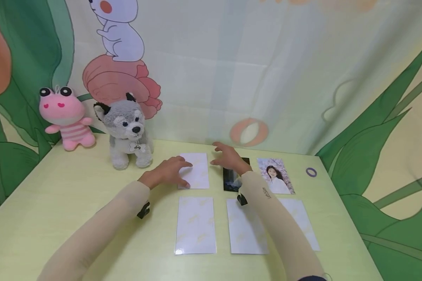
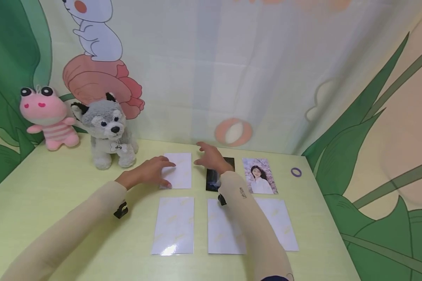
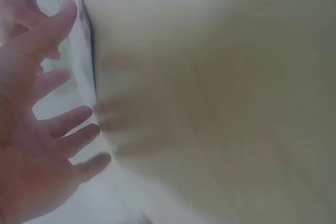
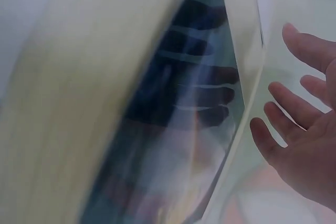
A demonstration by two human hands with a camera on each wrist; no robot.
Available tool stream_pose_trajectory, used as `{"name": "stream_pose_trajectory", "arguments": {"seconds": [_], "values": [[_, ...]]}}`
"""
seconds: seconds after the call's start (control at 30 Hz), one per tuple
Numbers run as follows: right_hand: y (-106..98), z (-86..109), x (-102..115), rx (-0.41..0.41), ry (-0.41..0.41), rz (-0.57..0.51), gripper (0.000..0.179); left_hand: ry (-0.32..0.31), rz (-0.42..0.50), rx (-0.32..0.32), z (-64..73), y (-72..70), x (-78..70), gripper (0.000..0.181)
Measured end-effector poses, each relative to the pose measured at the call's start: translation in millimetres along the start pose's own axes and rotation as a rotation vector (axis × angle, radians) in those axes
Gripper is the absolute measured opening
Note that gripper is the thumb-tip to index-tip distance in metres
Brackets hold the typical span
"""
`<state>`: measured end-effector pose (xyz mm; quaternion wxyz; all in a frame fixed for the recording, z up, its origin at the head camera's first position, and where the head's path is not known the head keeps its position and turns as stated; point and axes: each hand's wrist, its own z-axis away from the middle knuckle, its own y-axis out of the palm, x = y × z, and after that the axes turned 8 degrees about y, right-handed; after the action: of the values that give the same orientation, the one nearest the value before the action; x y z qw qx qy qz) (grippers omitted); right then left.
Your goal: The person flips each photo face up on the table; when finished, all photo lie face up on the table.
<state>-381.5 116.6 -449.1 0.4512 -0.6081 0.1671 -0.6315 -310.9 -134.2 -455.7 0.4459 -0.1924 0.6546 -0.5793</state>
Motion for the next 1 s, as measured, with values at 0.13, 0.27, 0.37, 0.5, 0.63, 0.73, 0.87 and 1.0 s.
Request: {"name": "stream_pose_trajectory", "arguments": {"seconds": [0.13,0.27,0.37,0.5,0.63,0.73,0.87,1.0], "values": [[11,-7.2,5,-0.027,-0.027,-0.007,0.075,-0.022,-0.009,0.018,3.0,0.6,-0.1,0.072],[19,-13.5,10,-0.034,-0.048,0.007,0.073,-0.042,-0.021,0.028,4.8,-0.3,-3.2,0.066],[24,-16.7,14,-0.046,-0.048,0.055,0.070,-0.059,-0.012,0.034,6.7,-1.1,-4.8,0.066],[28,-18.5,19,-0.056,-0.046,0.084,0.067,-0.068,-0.007,0.035,10.2,-1.8,-4.9,0.066],[28,-19.3,21,-0.049,-0.025,0.045,0.066,-0.061,-0.015,0.028,10.0,-1.6,-4.0,0.066],[28,-21.1,21,-0.054,-0.021,0.013,0.065,-0.061,-0.018,0.025,8.7,0.1,-2.7,0.066],[29,-22.4,21,-0.087,-0.038,-0.092,0.059,-0.064,-0.019,0.024,7.5,2.2,-1.3,0.066],[30,-20.4,22,-0.124,-0.038,-0.249,0.054,-0.076,0.002,0.027,8.1,1.8,-2.6,0.065]]}}
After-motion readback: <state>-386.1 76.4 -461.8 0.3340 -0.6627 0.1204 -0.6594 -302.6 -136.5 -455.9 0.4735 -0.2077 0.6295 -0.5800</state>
